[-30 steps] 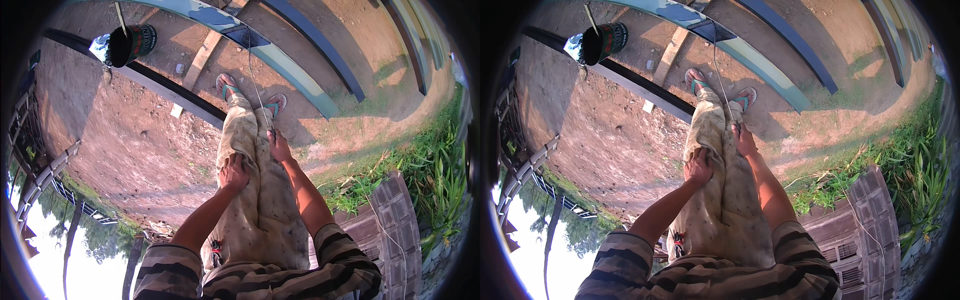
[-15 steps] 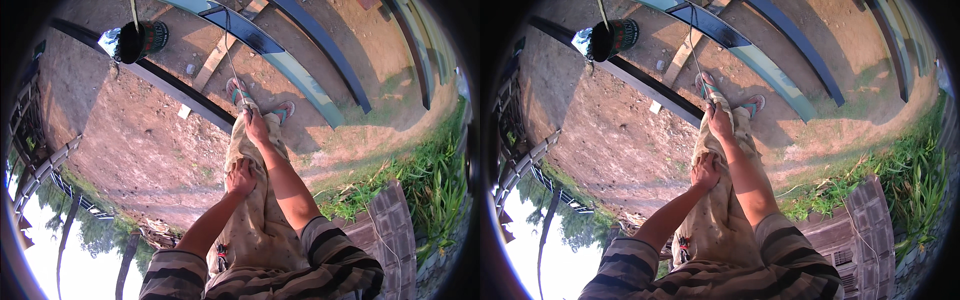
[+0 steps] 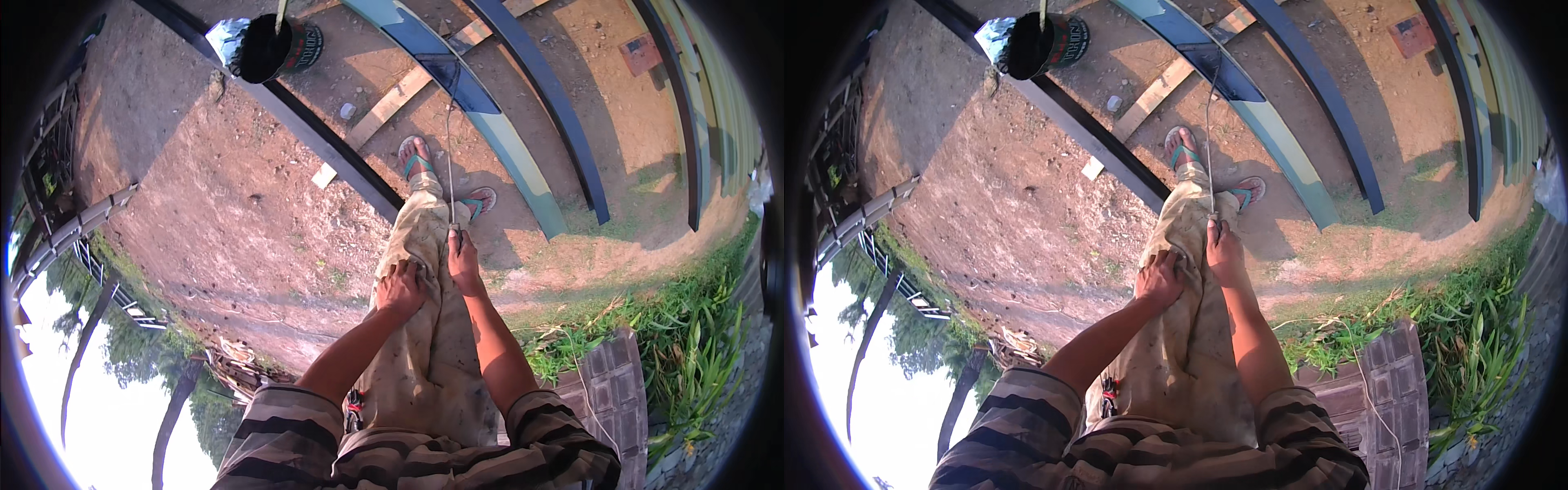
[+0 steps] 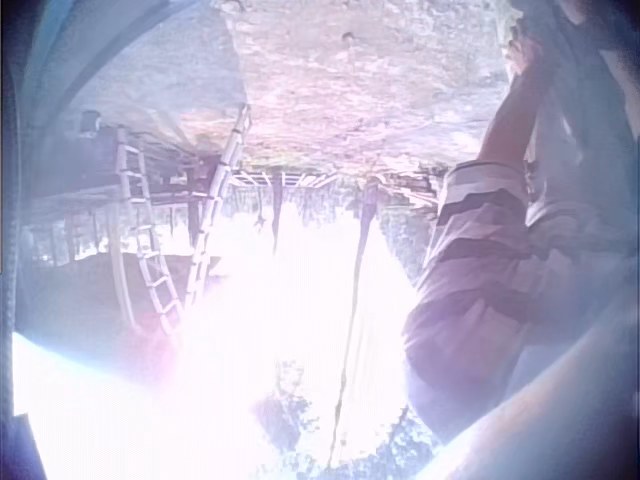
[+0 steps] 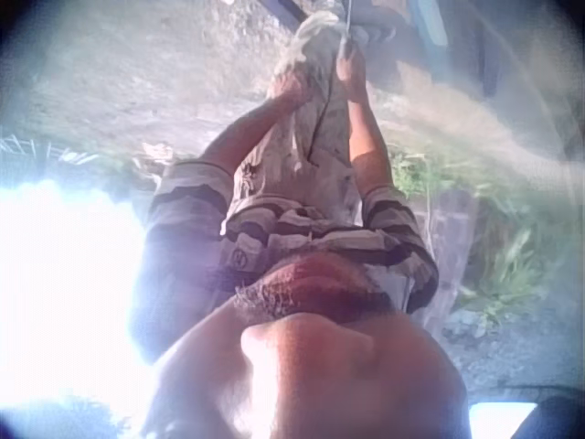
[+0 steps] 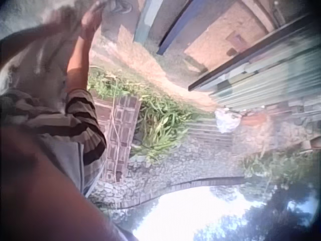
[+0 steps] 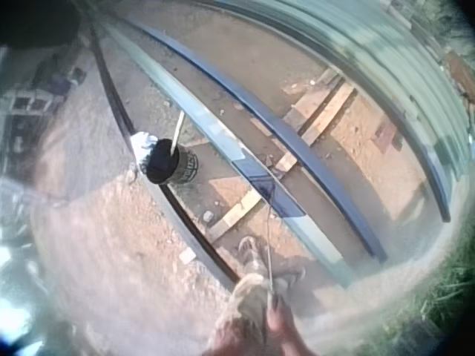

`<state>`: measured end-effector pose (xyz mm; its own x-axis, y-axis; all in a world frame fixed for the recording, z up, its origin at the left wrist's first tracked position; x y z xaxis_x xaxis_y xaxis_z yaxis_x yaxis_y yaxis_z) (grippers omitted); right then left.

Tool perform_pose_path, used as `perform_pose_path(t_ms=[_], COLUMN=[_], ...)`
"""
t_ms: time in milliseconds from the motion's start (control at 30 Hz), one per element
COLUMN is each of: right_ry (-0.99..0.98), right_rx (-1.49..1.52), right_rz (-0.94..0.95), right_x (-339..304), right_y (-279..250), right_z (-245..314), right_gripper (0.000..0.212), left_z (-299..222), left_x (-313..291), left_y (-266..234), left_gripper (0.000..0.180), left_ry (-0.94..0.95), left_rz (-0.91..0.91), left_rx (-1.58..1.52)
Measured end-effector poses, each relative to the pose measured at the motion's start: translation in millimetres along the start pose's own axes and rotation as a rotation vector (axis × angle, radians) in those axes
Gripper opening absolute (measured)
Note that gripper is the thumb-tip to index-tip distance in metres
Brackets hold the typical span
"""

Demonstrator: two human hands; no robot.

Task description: The person paints long metal beams using a brush and a bucket of black paint.

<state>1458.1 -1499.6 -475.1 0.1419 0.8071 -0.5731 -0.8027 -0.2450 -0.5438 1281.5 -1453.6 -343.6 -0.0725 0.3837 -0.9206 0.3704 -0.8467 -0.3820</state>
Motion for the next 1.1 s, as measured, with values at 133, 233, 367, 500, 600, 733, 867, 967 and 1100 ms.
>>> perform_pose_path(t_ms=[133, 233, 367, 500, 600, 733, 867, 967, 1100], right_ry=[0.401, 0.345, 0.378, 0.381, 0.363, 0.065, 0.128, -0.026, 0.096], right_rx=[0.641, 0.566, 0.611, 0.601, 0.604, 0.410, 0.437, 0.255, 0.196], right_rz=[0.128, 0.123, 0.158, 0.181, 0.132, 0.004, 0.068, -0.132, -0.091], right_x=[51.6, 65.0, 46.8, 50.3, 76.5, 130.3, 158.2, 155.8, 103.2], right_y=[3.7, 2.0, -4.6, -8.9, 17.5, 69.6, 74.6, 84.1, 62.7], right_z=[70.5, 104.1, 102.2, 110.2, 112.5, 113.3, 172.0, 145.6, 121.5], right_gripper=[0.054, 0.050, 0.045, 0.043, 0.044, 0.048, 0.051, 0.053, 0.051], left_z=[11.3, 6.8, 8.6, 2.1, -3.1, -8.9, -4.0, -8.8, -4.4], left_x=[-1.7, 11.3, 5.7, 7.4, 8.4, 10.5, 9.1, 10.7, 11.7], left_y=[-10.8, -20.6, -13.5, -17.0, -18.5, -23.6, -20.6, -28.8, -22.9], left_gripper=[0.042, 0.043, 0.045, 0.047, 0.046, 0.043, 0.043, 0.043, 0.044], left_ry=[-0.035, -0.057, -0.104, -0.067, -0.074, -0.046, -0.044, -0.030, -0.033], left_rz=[0.002, -0.026, 0.001, -0.012, 0.001, -0.003, -0.075, -0.030, -0.048], left_rx=[-0.008, -0.048, -0.159, -0.138, -0.127, -0.131, -0.155, -0.109, -0.097])
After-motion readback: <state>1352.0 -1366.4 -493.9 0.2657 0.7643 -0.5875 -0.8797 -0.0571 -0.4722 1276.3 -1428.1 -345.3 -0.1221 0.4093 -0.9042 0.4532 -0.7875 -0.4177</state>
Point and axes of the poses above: each hand's wrist, its own x-axis towards the middle knuckle, its own y-axis out of the palm, z = x × y, the point moved 3 cm from there along x, towards the middle knuckle, and after that the axes turned 10 degrees about -y, right-handed, at the moved point
